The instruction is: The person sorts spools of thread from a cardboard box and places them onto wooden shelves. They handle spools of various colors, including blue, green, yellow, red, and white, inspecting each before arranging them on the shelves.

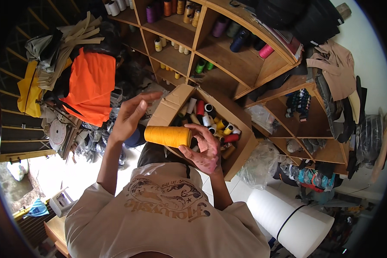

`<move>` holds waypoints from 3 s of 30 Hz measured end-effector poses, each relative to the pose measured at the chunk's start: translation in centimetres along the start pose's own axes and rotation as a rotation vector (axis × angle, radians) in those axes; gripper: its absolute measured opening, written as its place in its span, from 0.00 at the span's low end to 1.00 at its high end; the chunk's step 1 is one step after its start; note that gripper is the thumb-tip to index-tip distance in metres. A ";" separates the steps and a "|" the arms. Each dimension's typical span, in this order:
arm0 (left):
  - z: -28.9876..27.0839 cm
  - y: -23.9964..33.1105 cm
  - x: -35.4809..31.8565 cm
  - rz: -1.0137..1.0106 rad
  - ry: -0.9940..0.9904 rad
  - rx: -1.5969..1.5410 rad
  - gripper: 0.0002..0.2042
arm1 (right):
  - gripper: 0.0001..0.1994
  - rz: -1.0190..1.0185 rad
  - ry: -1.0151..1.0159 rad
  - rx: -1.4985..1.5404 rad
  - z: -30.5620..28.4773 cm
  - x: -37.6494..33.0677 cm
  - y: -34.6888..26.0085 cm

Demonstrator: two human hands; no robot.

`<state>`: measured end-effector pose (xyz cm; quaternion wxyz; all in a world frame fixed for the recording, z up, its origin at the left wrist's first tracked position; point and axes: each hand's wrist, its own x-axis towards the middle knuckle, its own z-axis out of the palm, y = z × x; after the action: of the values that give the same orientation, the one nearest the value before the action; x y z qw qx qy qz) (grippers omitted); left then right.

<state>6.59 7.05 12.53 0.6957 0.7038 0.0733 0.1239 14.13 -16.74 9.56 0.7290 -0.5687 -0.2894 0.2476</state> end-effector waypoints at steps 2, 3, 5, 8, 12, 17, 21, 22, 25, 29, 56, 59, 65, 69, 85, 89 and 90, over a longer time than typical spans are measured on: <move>0.4 2.3 -0.2 0.062 -0.162 0.157 0.16 | 0.26 -0.047 -0.005 -0.138 0.3 0.2 0.2; 1.4 3.0 -0.4 0.033 -0.233 0.164 0.16 | 0.27 -0.048 -0.002 -0.177 0.5 0.2 0.1; 3.1 2.7 -1.0 -0.020 -0.233 0.089 0.15 | 0.27 -0.056 0.000 -0.261 1.0 0.2 -0.1; 4.5 0.2 -1.6 -0.118 -0.068 -0.073 0.14 | 0.29 -0.051 0.050 -0.406 0.9 0.0 0.0; 4.5 -0.1 -1.3 -0.106 0.024 0.174 0.08 | 0.30 -0.200 0.018 -0.596 1.7 0.3 -0.3; 0.9 -4.4 2.0 -0.029 0.202 0.408 0.05 | 0.31 -0.200 0.011 -0.536 1.8 0.2 -0.6; -2.3 -8.2 2.2 -0.012 0.313 0.489 0.06 | 0.30 -0.203 -0.008 -0.350 1.4 0.4 -0.9; -2.8 -9.2 2.0 -0.022 0.333 0.500 0.06 | 0.29 -0.215 -0.024 -0.335 1.3 0.5 -0.9; -3.2 -12.0 0.8 -0.120 0.254 0.419 0.08 | 0.28 -0.165 -0.025 -0.160 0.9 0.6 -0.7; -0.6 -9.6 0.1 0.101 0.152 0.086 0.21 | 0.24 0.019 0.087 0.238 0.2 0.8 -0.1; 5.8 -7.6 -5.1 -0.190 -0.105 -0.001 0.05 | 0.22 0.076 0.119 0.138 0.6 0.8 1.9; 6.3 -2.7 -5.9 -0.069 -0.227 0.316 0.05 | 0.20 0.077 0.190 -0.231 0.0 0.7 4.3; 0.8 -1.4 -1.7 0.099 -0.023 0.584 0.05 | 0.20 0.071 -0.240 -0.229 0.2 0.1 3.0; 1.9 -7.2 -2.9 -0.113 -0.146 0.204 0.05 | 0.20 0.120 -0.086 0.134 1.0 0.0 2.4; 2.2 -8.3 -4.3 -0.323 -0.217 -0.207 0.06 | 0.21 0.090 -0.060 0.215 2.5 -0.5 2.6; 7.2 -6.7 -7.1 -0.221 0.034 -0.148 0.07 | 0.20 0.068 0.068 0.035 1.1 0.1 3.8; 7.3 -6.2 -7.1 -0.180 0.051 0.002 0.06 | 0.20 0.069 0.108 0.050 1.3 0.2 3.7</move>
<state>2.27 -1.78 5.82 0.7012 0.6918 0.1538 0.0787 13.28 -14.83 6.21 0.7487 -0.5725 -0.2236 0.2485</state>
